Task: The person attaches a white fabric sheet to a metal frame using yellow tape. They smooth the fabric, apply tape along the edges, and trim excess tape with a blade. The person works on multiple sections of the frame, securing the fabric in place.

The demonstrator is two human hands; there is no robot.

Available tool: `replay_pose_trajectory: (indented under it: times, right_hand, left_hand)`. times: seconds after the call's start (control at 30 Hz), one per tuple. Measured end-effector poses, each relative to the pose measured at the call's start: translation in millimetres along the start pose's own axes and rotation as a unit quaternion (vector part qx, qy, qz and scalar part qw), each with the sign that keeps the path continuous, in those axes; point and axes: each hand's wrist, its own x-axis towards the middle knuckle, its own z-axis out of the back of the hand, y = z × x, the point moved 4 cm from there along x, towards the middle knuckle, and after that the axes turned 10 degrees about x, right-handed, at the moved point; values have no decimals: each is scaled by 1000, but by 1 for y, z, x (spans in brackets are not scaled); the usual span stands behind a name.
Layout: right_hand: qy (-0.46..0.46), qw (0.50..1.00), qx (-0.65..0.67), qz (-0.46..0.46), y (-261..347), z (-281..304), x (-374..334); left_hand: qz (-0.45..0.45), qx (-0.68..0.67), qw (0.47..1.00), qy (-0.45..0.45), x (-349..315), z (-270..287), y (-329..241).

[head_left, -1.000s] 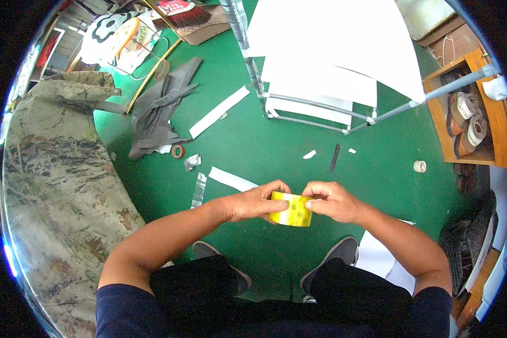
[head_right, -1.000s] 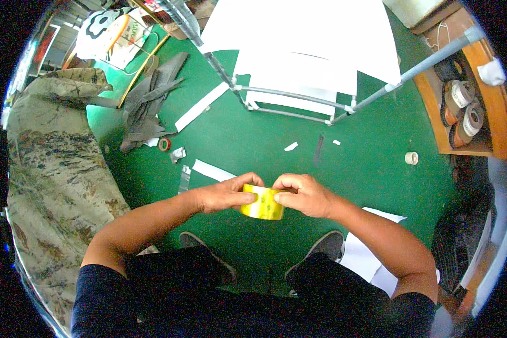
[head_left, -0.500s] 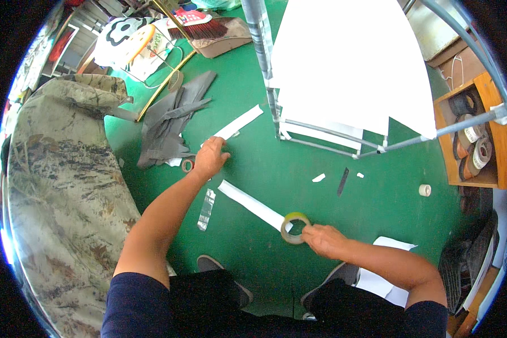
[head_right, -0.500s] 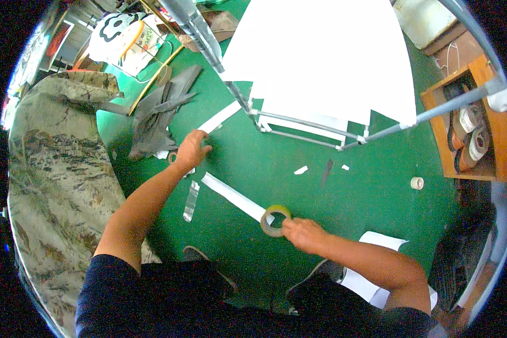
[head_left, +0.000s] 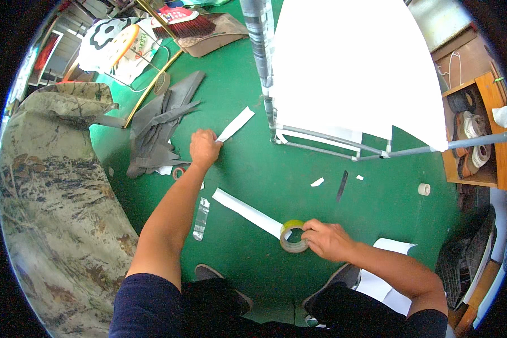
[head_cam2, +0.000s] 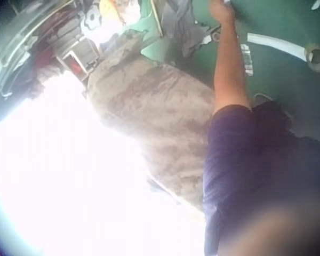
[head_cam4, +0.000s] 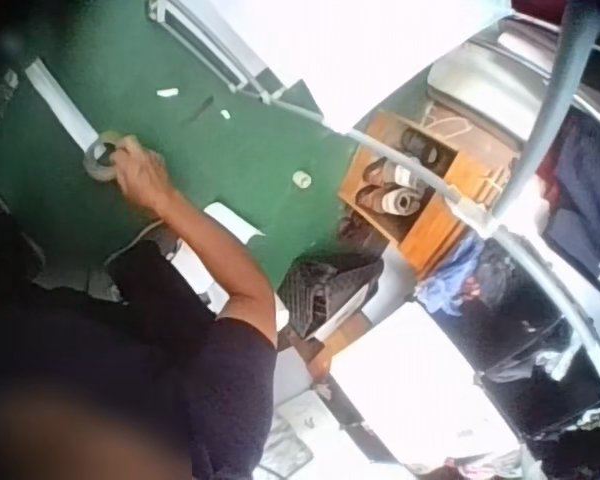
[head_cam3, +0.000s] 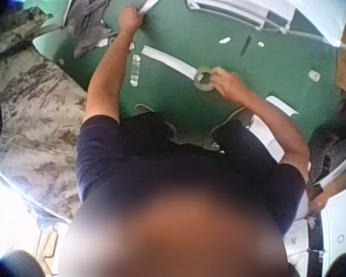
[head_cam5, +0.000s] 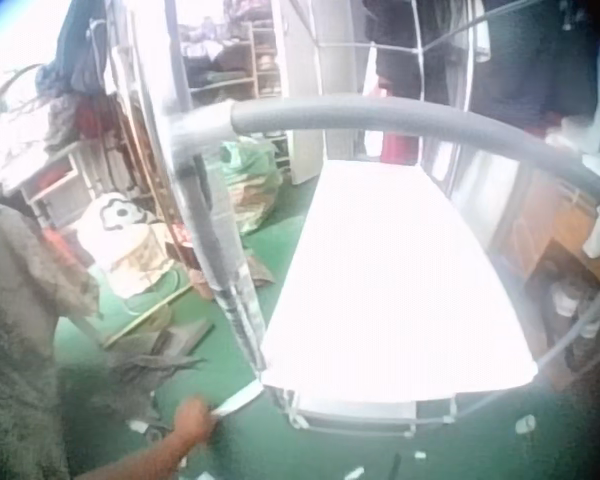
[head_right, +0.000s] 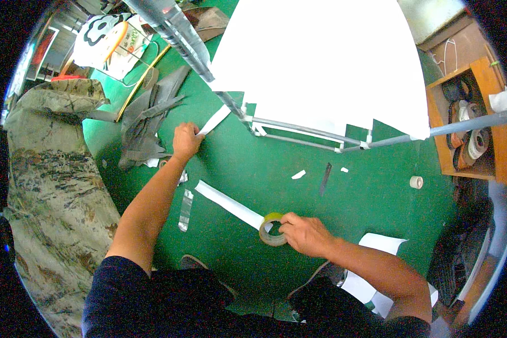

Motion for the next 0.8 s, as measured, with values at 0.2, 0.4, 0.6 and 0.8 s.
replay_pose_trajectory:
  times: [0.2,0.4,0.6,0.8]
  right_hand:
    - [-39,995,93,6,17,22,36]
    - [-171,944,278,-48,33,57,76]
    - [-116,840,529,-14,61,57,93]
    - [-117,786,605,-49,64,56,78]
  left_hand:
    - [79,-294,936,176,-32,9,2]
    - [120,-680,636,343,-122,101,-82]
    - [77,-710,561,420,-172,141,-113]
    - [45,-724,538,430,-178,150,-120]
